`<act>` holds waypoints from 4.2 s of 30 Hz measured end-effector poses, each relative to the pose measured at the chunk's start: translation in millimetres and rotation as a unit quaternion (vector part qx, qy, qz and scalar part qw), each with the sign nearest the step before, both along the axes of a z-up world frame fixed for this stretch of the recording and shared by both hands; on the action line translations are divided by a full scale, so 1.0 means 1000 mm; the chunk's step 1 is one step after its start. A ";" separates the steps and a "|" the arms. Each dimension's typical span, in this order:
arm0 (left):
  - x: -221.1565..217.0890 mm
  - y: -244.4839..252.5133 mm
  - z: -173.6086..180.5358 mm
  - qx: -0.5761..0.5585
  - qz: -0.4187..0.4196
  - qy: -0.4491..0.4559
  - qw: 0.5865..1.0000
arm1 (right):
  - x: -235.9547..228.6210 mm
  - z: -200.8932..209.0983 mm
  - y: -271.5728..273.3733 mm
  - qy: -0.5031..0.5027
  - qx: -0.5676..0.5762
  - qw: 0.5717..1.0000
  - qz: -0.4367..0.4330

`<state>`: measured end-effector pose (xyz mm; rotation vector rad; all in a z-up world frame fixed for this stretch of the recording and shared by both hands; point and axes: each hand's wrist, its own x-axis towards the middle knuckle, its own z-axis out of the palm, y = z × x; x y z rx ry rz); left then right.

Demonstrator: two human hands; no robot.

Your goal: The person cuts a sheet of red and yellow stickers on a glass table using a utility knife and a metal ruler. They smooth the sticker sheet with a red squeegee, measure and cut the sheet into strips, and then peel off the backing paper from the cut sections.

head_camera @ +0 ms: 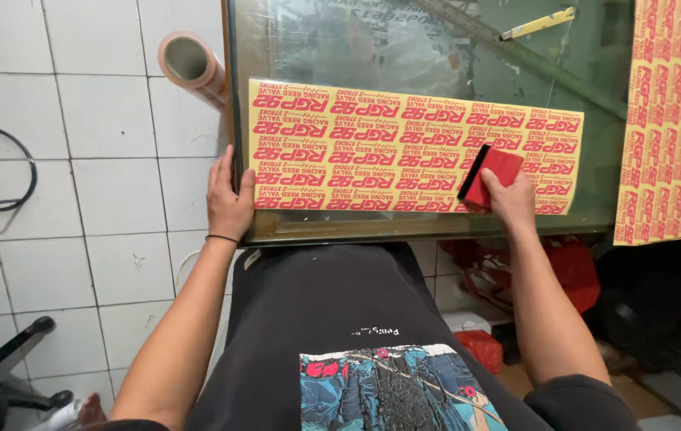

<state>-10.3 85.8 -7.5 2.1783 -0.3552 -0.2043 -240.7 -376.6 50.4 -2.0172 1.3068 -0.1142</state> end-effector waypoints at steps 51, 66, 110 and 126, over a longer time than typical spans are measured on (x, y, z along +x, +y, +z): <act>-0.022 -0.122 0.009 0.166 -0.069 -0.268 0.947 | 0.033 -0.030 -0.105 -0.079 -0.081 0.988 0.104; -0.135 -0.324 0.006 0.147 -0.139 -0.252 0.946 | -0.008 0.008 -0.021 -0.071 0.020 0.980 0.184; 0.003 -0.159 0.008 0.269 0.004 -0.299 0.915 | 0.015 -0.031 -0.122 -0.067 -0.020 0.998 -0.003; 0.037 -0.097 0.011 0.147 0.003 -0.304 0.941 | 0.252 -0.027 0.218 -0.163 0.000 0.960 0.230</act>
